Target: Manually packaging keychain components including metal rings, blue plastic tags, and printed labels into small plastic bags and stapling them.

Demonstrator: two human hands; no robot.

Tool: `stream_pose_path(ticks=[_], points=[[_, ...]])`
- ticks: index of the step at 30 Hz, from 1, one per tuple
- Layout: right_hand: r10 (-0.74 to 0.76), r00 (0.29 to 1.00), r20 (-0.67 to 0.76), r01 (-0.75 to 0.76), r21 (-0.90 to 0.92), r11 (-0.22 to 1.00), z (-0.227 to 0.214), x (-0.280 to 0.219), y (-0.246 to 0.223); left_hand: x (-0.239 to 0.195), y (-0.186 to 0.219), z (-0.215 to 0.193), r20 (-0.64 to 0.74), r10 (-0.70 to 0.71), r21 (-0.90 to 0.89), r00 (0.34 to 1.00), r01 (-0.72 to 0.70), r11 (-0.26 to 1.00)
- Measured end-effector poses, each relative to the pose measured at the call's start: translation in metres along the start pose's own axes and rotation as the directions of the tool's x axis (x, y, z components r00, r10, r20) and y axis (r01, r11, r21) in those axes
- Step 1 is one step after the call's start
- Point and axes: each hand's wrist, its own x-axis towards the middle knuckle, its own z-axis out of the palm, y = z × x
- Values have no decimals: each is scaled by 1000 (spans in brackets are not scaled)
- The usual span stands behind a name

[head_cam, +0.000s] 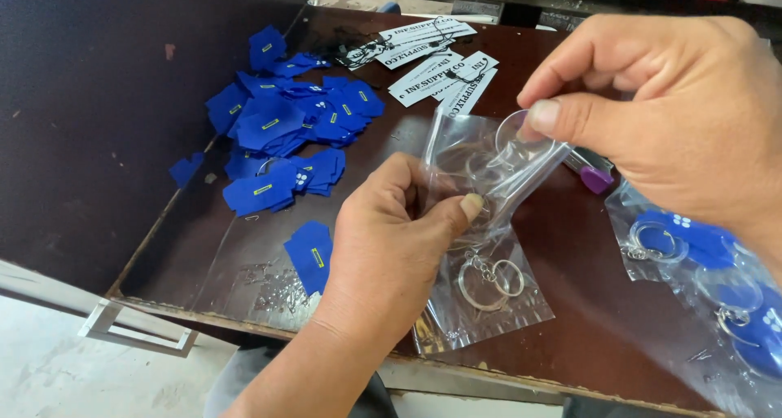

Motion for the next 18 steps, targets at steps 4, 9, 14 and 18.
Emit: stream_pose_path(ticks=[4, 9, 14, 18], points=[[206, 977, 51, -199, -120, 973, -3, 9, -11, 2, -4, 1, 6, 44, -81, 999, -43, 996], [74, 994, -82, -90, -207, 974, -10, 16, 1, 6, -1, 1, 61, 107, -207, 992, -92, 974], [105, 994, -41, -111, -232, 966, -23, 16, 2, 17, 14, 11, 55, 157, -180, 986, -145, 973], [2, 994, -110, -17, -130, 991, -23, 24, 24, 24, 11, 19, 133, 147, -287, 980, -104, 952]])
